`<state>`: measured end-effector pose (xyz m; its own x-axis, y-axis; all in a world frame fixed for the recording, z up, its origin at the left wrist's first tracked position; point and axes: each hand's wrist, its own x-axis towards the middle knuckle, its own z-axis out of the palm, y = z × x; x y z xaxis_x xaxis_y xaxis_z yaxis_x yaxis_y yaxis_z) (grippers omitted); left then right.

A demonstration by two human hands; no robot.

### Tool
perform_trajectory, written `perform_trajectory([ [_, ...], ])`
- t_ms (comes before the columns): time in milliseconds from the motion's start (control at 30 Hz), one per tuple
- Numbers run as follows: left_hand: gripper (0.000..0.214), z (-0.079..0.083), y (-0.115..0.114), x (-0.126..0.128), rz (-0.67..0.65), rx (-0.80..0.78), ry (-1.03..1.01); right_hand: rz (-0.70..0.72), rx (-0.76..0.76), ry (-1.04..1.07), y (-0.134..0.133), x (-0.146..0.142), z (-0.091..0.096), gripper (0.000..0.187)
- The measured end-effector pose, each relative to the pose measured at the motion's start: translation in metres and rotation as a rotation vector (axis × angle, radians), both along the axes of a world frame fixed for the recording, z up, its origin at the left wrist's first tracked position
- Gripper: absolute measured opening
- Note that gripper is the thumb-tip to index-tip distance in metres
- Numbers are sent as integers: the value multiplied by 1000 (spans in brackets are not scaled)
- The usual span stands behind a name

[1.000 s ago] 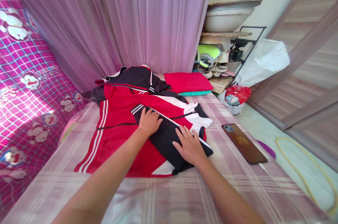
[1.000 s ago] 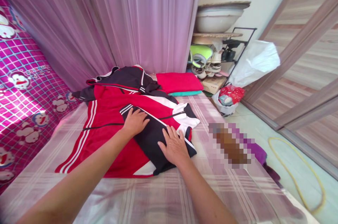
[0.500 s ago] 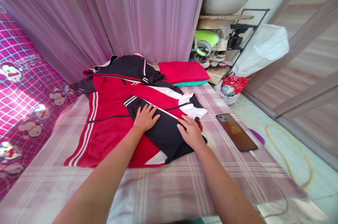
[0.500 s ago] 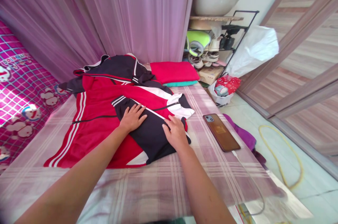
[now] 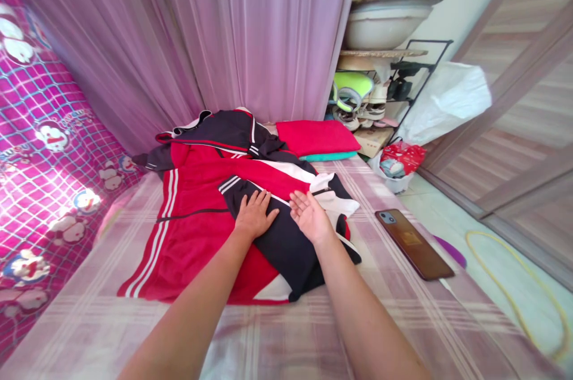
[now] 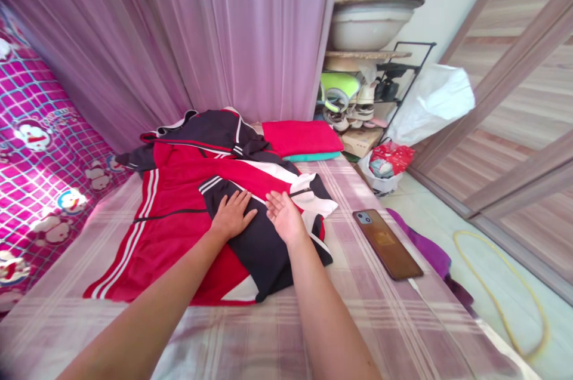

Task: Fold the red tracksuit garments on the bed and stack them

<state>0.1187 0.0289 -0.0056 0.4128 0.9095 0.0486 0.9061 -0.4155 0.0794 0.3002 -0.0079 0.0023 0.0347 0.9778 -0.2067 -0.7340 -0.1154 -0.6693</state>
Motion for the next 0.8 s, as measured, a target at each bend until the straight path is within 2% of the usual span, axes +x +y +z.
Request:
perform_trajectory([
  [100,66,-2,0,-1,-7,7,-4,-90,41,87,0,18,-26,22],
  [167,67,-4,0,-2,-7,7,-8,-106,81,83,2,29,-36,22],
  [400,67,-6,3,-7,-72,16,23,-105,107,121,7,34,-38,22],
  [533,62,-7,10,-27,-129,125,68,-80,144,67,6,35,-39,20],
  [700,55,4,22,-65,60,186,86,-80,121,108,7,34,-37,18],
  [800,57,16,17,-64,199,199,65,-81,97,152,7,31,-34,18],
])
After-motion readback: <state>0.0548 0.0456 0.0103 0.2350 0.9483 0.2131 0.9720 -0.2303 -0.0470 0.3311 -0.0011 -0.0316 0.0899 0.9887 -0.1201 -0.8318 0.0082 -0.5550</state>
